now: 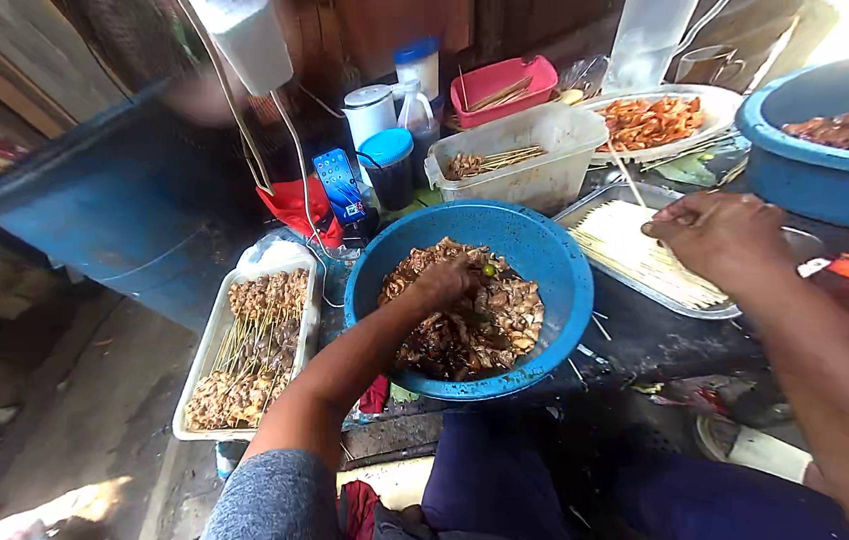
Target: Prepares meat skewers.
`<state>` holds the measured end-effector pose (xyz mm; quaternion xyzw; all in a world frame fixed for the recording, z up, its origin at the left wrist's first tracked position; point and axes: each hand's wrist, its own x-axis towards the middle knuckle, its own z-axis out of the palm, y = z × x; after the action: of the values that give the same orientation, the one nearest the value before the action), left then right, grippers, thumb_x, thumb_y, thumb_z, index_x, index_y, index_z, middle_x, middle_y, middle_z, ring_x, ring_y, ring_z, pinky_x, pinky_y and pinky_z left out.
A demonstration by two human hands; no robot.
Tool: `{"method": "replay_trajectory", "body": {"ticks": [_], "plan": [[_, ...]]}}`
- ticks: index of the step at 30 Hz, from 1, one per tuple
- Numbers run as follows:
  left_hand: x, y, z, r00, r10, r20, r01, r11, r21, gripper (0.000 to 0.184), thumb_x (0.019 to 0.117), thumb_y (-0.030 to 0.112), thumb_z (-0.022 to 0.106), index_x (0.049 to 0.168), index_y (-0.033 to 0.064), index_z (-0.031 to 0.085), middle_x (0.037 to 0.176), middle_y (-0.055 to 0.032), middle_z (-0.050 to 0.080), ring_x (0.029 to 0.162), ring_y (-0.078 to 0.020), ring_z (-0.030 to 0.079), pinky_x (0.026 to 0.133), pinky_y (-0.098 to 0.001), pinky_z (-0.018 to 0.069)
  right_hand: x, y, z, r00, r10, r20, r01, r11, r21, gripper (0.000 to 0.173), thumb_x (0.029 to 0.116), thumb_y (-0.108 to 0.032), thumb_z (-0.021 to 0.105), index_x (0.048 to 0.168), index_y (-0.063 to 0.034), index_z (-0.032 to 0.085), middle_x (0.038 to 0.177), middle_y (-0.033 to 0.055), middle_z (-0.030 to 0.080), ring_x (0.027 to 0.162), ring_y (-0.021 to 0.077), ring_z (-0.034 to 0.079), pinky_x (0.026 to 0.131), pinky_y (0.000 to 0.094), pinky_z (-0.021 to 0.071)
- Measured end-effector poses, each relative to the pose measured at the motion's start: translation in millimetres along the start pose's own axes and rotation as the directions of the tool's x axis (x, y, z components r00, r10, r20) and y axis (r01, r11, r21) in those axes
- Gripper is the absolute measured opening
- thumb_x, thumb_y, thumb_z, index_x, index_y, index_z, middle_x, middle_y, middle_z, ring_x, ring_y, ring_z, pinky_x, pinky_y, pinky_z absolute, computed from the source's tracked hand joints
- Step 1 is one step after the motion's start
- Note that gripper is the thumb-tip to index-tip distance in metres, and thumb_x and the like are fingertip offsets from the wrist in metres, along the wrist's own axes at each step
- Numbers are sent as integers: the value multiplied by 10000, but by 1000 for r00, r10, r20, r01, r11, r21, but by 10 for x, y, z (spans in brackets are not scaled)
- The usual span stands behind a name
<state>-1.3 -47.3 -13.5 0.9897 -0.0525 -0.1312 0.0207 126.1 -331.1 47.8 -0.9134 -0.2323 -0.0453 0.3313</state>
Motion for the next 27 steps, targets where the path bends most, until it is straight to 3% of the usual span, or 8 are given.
{"method": "replay_trajectory", "body": {"ticks": [2, 4, 7, 10, 18, 21, 24, 27], "plan": [[67, -216, -362, 990, -137, -36, 130, 981, -146, 489, 906, 41, 715, 1378, 138, 631, 1516, -298, 410, 1202, -500, 587, 916, -654, 530, -31, -57, 48, 999, -54, 6, 53, 998, 40, 200, 1011, -72, 656, 1068, 119, 673, 1005, 372, 665, 985, 576, 635, 866, 772, 433], [89, -385, -636, 982, -182, -57, 167, 964, -208, 505, 862, -11, 734, 1349, 90, 642, 1441, -284, 507, 1268, -466, 559, 1005, -648, 483, -43, -144, 100, 995, -85, 51, 80, 993, 82, 192, 1012, -57, 646, 1103, 111, 658, 1006, 345, 671, 948, 541, 660, 859, 748, 472], [66, -485, -956, 980, -180, -84, 159, 965, -210, 310, 909, -16, 687, 1219, -21, 694, 1278, -249, 653, 1244, -410, 599, 1072, -599, 448, 19, -378, 236, 984, -127, 127, 108, 983, 149, 182, 1019, -35, 620, 1144, 95, 644, 1030, 321, 675, 924, 491, 677, 841, 694, 515], [49, -388, -1074, 967, -223, -120, 185, 946, -267, 180, 949, 49, 666, 1094, -34, 731, 1128, -216, 708, 1095, -351, 668, 995, -543, 501, 43, -675, 503, 978, -118, 171, 80, 974, 214, 205, 1045, -38, 574, 1179, 76, 678, 1150, 330, 672, 1109, 501, 646, 972, 683, 469], [327, -54, -478, 968, -245, 46, 248, 930, -272, 239, 881, 166, 782, 1026, -19, 735, 1055, -234, 705, 1039, -404, 673, 887, -632, 526, -53, -1216, 1045, 992, -14, 129, -26, 952, 305, 251, 1070, -46, 493, 1202, 79, 666, 1172, 286, 687, 1145, 424, 663, 1015, 578, 495], [376, -176, -174, 961, -277, -9, 253, 890, -380, 220, 916, 141, 727, 1080, -6, 736, 1131, -247, 697, 1116, -432, 653, 945, -666, 496, -101, -1179, 1097, 985, 22, 169, -62, 970, 234, 254, 1078, -65, 487, 1185, 83, 664, 1156, 293, 687, 1145, 444, 660, 1000, 591, 498], [197, -363, -97, 908, -386, -164, 121, 616, -779, 200, 967, 98, 686, 1093, -53, 719, 1092, -215, 708, 1046, -314, 671, 973, -517, 513, -128, -1172, 1084, 978, 23, 209, -63, 980, 187, 233, 1070, -53, 504, 1167, 78, 670, 1130, 291, 693, 1124, 453, 665, 973, 604, 504], [72, -399, -84, 799, -577, -170, -200, 12, -980, 121, 1010, 4, 567, 1064, -71, 645, 848, -84, 674, 713, -115, 643, 707, -288, 571, -140, -1200, 1096, 965, -33, 260, -12, 986, 168, 214, 1062, -43, 522, 1164, 72, 671, 1104, 289, 699, 1091, 458, 675, 952, 616, 512]]}}
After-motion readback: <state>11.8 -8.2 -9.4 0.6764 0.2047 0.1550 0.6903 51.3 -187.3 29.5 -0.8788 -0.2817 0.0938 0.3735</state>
